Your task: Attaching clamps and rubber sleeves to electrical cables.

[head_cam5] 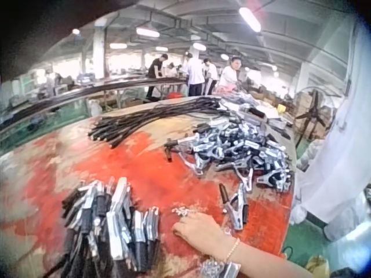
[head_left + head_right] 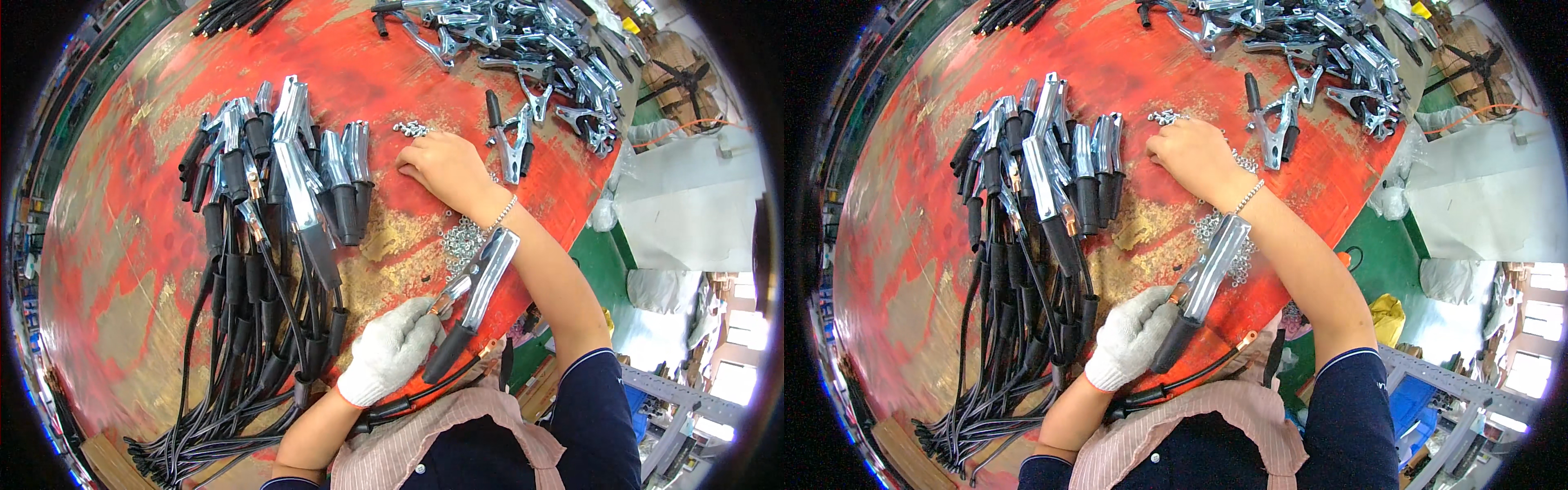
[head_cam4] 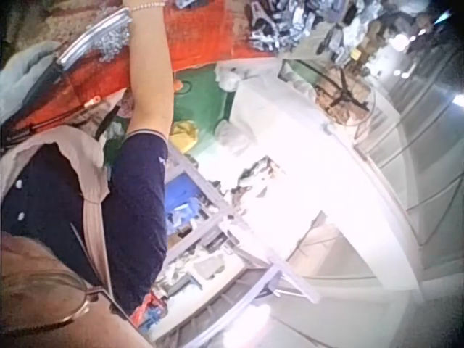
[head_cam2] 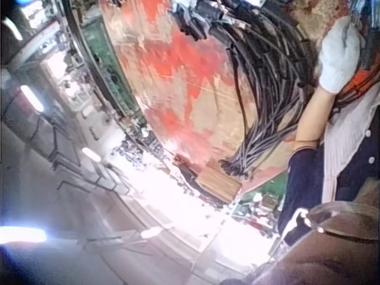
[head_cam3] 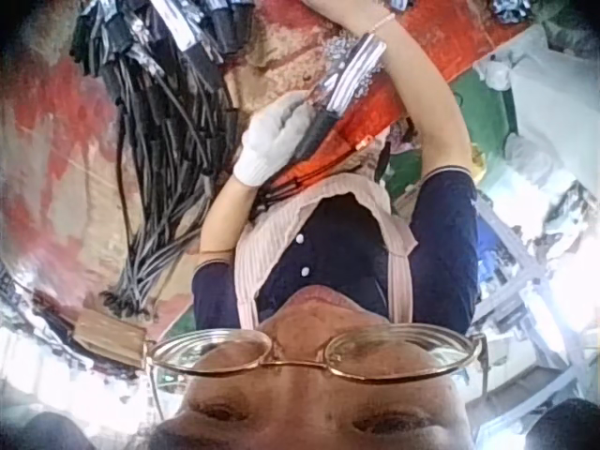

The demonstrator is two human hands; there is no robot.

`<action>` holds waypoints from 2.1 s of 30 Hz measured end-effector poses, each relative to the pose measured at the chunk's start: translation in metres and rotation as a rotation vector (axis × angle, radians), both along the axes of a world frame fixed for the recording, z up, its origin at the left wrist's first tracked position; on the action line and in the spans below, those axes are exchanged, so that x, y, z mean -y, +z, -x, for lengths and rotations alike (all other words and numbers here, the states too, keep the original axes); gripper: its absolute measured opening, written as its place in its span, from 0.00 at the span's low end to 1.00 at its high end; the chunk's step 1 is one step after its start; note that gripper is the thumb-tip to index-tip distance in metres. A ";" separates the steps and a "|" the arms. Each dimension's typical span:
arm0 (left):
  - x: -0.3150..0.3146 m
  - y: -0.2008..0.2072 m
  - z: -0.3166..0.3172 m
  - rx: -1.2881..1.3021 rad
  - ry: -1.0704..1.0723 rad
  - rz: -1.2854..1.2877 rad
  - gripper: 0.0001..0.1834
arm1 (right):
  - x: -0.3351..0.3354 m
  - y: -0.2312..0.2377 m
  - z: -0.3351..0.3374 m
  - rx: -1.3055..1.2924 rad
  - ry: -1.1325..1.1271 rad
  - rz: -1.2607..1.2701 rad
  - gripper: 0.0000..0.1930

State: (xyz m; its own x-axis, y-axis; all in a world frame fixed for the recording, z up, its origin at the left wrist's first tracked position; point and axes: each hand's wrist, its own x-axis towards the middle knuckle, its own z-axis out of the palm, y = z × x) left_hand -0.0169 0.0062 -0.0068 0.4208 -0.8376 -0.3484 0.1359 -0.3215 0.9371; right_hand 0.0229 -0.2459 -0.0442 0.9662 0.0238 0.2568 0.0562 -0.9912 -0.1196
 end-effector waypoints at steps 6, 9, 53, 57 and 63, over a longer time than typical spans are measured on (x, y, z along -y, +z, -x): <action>0.002 0.000 0.003 0.144 -0.025 0.007 0.14 | 0.001 0.003 0.005 0.001 -0.104 -0.011 0.06; -0.002 0.000 0.004 0.149 -0.029 0.001 0.14 | -0.013 0.024 0.022 -0.017 -0.190 -0.445 0.07; -0.003 0.002 0.007 -0.493 0.249 0.058 0.19 | -0.080 -0.009 0.172 0.125 -0.212 -0.239 0.12; -0.005 -0.009 0.003 -0.541 0.249 0.183 0.20 | -0.083 -0.011 0.177 0.120 -0.180 -0.174 0.12; -0.002 -0.005 0.005 -0.510 0.229 0.112 0.19 | -0.088 -0.008 0.176 0.163 -0.223 -0.279 0.10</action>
State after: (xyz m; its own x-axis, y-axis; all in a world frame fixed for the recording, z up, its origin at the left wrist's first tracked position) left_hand -0.0223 0.0085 -0.0114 0.3978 -0.7880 -0.4699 0.6350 -0.1331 0.7609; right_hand -0.1534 -0.1577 -0.0521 0.8856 -0.2750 0.3742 -0.1167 -0.9117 -0.3938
